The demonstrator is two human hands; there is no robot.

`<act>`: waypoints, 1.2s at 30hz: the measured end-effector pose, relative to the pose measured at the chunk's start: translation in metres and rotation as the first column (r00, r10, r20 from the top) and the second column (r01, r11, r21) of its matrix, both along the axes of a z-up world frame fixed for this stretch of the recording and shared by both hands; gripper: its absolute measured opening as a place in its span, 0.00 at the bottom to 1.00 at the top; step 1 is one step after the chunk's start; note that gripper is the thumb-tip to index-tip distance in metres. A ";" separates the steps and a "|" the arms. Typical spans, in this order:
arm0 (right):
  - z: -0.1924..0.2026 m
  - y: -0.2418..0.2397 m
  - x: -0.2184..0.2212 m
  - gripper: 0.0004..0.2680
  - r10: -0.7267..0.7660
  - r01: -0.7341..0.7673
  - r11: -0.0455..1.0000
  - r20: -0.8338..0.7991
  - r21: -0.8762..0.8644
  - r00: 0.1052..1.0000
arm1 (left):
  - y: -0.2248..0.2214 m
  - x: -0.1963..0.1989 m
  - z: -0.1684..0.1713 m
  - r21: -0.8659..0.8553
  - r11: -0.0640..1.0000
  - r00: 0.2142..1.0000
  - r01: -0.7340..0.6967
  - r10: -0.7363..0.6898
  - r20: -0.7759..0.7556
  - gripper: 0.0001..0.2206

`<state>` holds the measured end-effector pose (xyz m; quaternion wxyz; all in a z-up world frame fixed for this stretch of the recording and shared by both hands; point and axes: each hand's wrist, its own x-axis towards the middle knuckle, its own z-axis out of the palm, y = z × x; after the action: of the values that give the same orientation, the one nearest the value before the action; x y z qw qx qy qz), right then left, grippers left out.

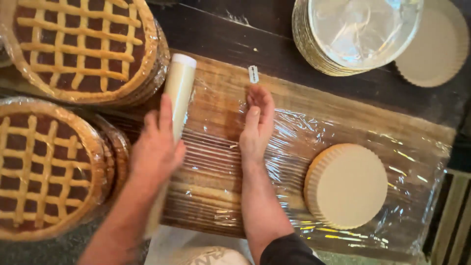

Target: Wrapping baked lattice-top pies and cardboard bases in plastic wrap at a packaging station.

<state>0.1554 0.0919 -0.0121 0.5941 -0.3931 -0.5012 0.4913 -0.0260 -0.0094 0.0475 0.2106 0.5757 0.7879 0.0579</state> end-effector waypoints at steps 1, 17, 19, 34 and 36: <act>0.001 0.000 0.001 0.18 0.016 -0.016 1.000 -0.012 -0.006 1.000 | -0.004 0.005 0.002 -0.006 1.000 1.000 -0.016 0.016 -0.012 0.51; 0.031 -0.036 -0.025 0.20 -0.135 0.038 0.950 0.299 0.311 0.945 | 0.088 0.043 -0.069 0.211 0.763 0.771 0.611 -0.512 -0.378 0.27; 0.058 -0.066 -0.025 0.18 -0.221 0.024 0.891 0.387 0.453 0.895 | 0.089 0.046 -0.058 0.127 0.794 0.787 0.594 -0.542 -0.295 0.27; 0.043 -0.233 0.077 0.09 -0.200 -0.175 0.954 0.951 0.243 0.234 | 0.088 0.053 -0.014 0.075 0.811 0.788 0.580 -0.535 -0.304 0.30; 0.044 -0.220 0.079 0.05 -0.219 -0.066 0.962 0.889 0.267 0.403 | 0.076 0.062 0.035 0.093 0.713 0.705 0.695 -0.650 -0.284 0.34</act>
<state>0.2348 -0.1281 0.0322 0.2928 -0.5382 -0.7840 0.0995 0.0359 0.0662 0.0829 0.0674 0.8442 0.5315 -0.0145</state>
